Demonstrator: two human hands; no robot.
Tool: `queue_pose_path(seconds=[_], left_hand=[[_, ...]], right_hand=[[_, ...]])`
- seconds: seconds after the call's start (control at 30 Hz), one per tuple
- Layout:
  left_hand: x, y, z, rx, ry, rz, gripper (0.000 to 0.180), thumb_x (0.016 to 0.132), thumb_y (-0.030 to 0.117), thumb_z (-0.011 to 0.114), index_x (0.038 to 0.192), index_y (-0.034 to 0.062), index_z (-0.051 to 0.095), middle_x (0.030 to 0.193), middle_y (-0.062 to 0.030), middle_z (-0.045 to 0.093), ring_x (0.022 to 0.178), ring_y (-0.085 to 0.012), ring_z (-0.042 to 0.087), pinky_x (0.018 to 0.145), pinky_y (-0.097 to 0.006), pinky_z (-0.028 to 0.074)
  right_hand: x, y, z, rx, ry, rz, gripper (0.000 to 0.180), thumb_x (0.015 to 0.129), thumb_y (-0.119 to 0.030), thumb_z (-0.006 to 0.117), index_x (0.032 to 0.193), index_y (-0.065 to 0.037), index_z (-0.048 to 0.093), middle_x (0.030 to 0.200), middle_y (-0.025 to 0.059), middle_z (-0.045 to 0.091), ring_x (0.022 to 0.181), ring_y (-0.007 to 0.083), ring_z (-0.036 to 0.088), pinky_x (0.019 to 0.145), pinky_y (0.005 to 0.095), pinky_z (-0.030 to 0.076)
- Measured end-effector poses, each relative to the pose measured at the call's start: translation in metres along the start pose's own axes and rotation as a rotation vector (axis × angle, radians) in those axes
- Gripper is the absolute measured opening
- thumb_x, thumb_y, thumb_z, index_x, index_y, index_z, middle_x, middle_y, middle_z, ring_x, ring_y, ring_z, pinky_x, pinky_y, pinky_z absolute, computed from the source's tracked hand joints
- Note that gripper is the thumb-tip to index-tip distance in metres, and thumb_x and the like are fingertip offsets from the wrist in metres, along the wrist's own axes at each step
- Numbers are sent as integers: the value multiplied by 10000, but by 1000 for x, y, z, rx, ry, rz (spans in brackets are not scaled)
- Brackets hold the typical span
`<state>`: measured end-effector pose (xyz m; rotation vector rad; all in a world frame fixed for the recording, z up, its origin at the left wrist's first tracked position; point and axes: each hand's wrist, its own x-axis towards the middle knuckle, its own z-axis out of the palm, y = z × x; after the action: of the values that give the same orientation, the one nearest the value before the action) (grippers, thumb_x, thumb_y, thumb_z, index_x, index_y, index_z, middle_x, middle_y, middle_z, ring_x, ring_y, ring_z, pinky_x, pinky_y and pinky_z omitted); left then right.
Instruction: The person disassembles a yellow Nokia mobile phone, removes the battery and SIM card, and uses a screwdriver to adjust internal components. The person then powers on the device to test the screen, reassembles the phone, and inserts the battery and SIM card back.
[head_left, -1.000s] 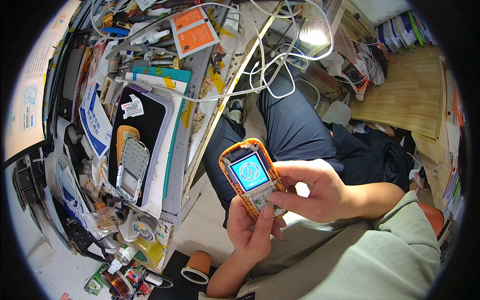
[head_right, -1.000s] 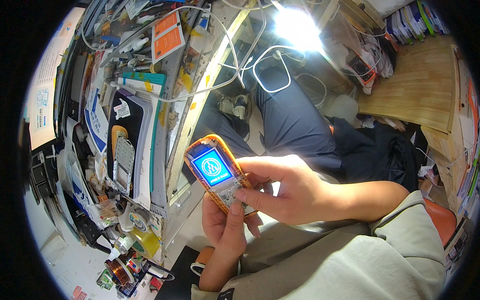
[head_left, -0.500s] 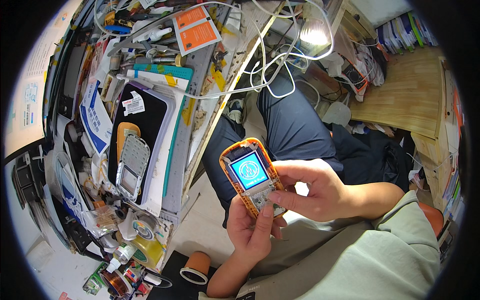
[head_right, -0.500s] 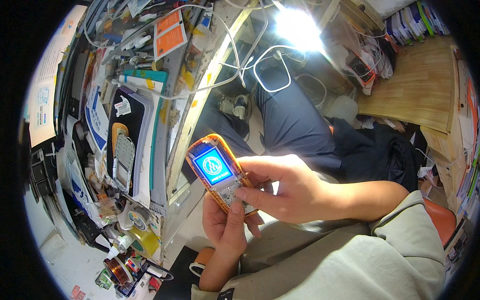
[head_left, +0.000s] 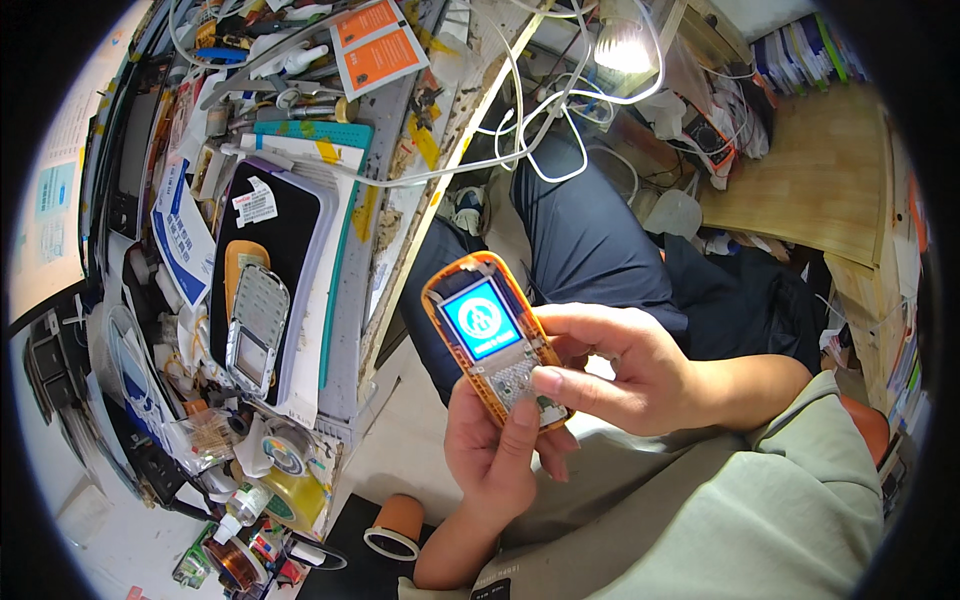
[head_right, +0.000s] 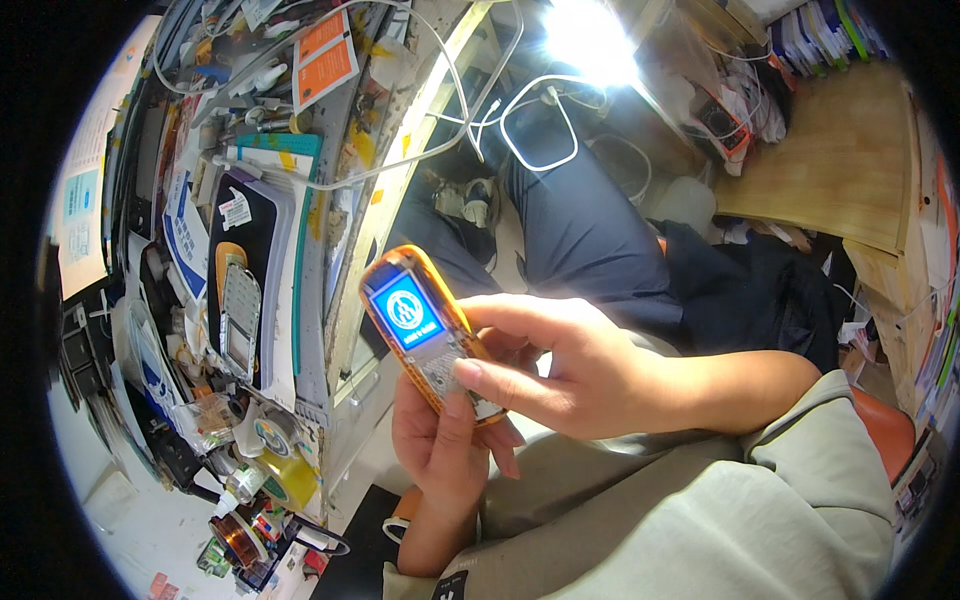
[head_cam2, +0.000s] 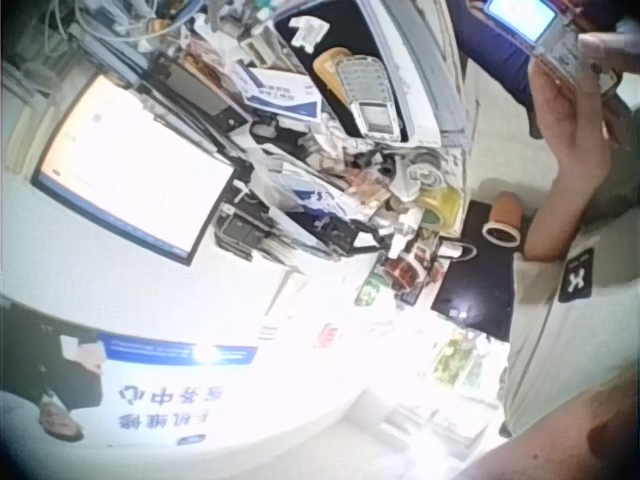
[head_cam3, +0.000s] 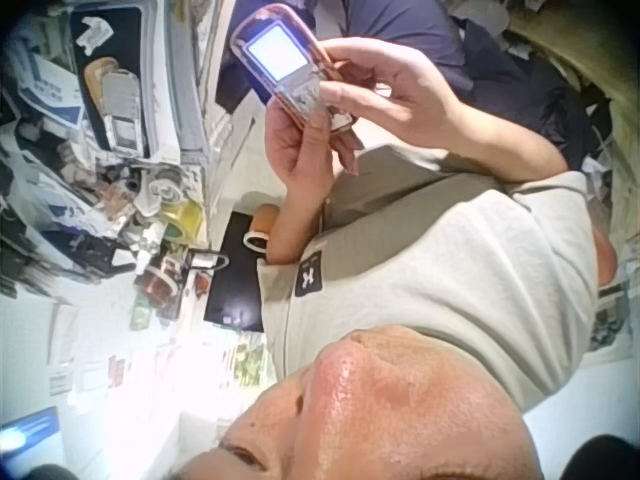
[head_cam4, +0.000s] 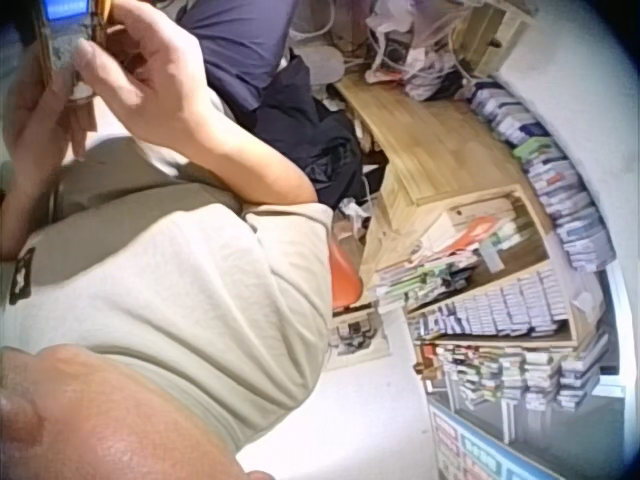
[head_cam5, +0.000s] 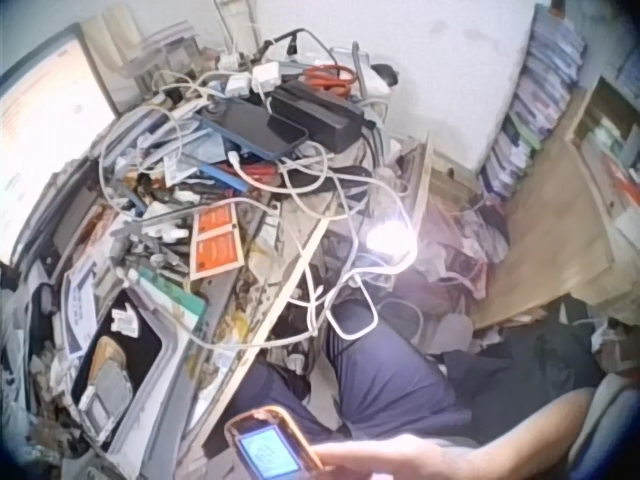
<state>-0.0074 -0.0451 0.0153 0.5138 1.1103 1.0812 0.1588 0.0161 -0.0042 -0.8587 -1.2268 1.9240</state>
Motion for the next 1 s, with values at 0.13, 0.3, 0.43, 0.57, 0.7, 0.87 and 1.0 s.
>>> queue_pose_path(seconds=[0.13, 0.3, 0.43, 0.57, 0.7, 0.87, 1.0], left_hand=[[6, 7, 1, -36, 52, 57, 365, 1046, 193, 480, 1306, -43, 381, 1021, -194, 662, 594, -148, 655, 386, -228, 519], [11, 10, 3, -21, 72, 149, 354, 1043, 184, 487, 1311, -26, 388, 977, -184, 669, 584, -145, 645, 377, -221, 506], [10, 11, 4, 2, 79, 128, 355, 1039, 175, 497, 1321, -11, 388, 996, -181, 666, 587, -141, 640, 381, -220, 500], [10, 9, 6, 24, 73, 112, 361, 1035, 169, 508, 1327, -2, 383, 1020, -179, 664, 597, -139, 639, 385, -219, 495], [11, 9, 6, -38, 23, 129, 402, 1034, 148, 472, 1386, 5, 341, 1094, -210, 638, 620, -183, 658, 402, -244, 533], [6, 21, 1, -270, 35, -37, 528, 989, 72, 432, 1480, 3, 249, 1217, -268, 572, 656, -271, 689, 457, -326, 602], [2, 24, -2, -248, -65, 16, 656, 900, -1, 424, 1506, -6, 171, 1251, -291, 553, 653, -278, 699, 517, -337, 618]], right_hand=[[0, -2, 0, -111, -25, -82, 446, 961, -71, 629, 1359, 80, 497, 1145, 140, 666, 919, 128, 663, 720, 247, 544], [3, -2, -2, -239, -20, -166, 401, 902, -84, 701, 1259, 63, 595, 1102, 134, 664, 841, 125, 656, 621, 229, 533], [4, -1, 3, -227, 38, -162, 207, 863, -130, 747, 996, 24, 710, 942, 121, 682, 779, 181, 650, 628, 278, 519], [3, -4, 5, -190, 84, -107, 145, 844, -78, 728, 946, 24, 720, 922, 110, 688, 736, 166, 641, 613, 275, 520], [4, -7, 7, -161, 122, -78, 132, 822, -61, 722, 929, 16, 726, 886, 81, 692, 681, 132, 622, 579, 263, 502], [7, -7, 6, -134, 133, -62, 126, 825, -72, 722, 915, 16, 725, 848, 68, 687, 656, 108, 600, 566, 247, 475], [8, -6, 2, -113, 61, -60, 167, 885, -68, 719, 995, 57, 710, 965, 114, 699, 762, 105, 609, 650, 250, 482]])
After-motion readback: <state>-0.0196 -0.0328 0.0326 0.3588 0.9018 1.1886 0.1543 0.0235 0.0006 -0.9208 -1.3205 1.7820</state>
